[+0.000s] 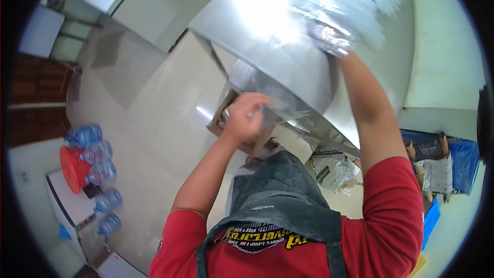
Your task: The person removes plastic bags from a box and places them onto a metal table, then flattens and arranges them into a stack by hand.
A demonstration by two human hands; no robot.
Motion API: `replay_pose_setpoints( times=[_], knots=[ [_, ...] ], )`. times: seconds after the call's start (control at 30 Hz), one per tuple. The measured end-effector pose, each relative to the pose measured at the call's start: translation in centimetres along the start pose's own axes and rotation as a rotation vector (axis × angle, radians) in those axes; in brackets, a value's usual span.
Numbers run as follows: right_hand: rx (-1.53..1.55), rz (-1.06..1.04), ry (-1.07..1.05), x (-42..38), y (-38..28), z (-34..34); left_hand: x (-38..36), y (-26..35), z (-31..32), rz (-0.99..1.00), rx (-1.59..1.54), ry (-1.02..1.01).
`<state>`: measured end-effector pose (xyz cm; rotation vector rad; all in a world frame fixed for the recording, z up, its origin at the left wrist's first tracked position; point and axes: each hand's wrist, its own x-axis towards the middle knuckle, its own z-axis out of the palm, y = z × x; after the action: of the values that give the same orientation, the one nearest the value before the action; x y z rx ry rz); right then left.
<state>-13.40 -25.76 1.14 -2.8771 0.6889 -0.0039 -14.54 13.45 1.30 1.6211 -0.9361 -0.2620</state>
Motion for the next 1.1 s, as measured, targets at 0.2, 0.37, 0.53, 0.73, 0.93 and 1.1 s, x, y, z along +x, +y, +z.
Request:
replay_pose_setpoints(
  times=[0.2, 0.37, 0.53, 0.73, 0.93, 1.1],
  knots=[
    [0.076, 0.079, -0.030, 1.4, 1.1, 0.0, 9.5, 1.1, 8.5, 0.239, 0.642, -0.371],
    [0.198, 0.100, -0.094, 6.3, 5.7, -0.6, 16.5, -1.8, 11.2, 0.180, 0.832, -0.608],
    [0.386, 0.086, -0.212, 8.2, 11.6, -1.1, 24.6, -3.7, 13.9, 0.185, 0.929, -0.654],
    [0.482, 0.082, -0.293, 5.8, 14.2, -1.8, 33.5, -7.7, 16.2, 0.110, 0.867, -0.738],
    [0.147, 0.092, 0.211, -10.3, 6.7, -2.6, 40.2, -4.3, 18.5, 0.428, 1.147, -0.766],
    [0.552, 0.077, 0.385, -16.1, -5.4, -1.8, 42.6, -4.0, 20.1, 0.372, 1.082, -0.912]
  ],
)
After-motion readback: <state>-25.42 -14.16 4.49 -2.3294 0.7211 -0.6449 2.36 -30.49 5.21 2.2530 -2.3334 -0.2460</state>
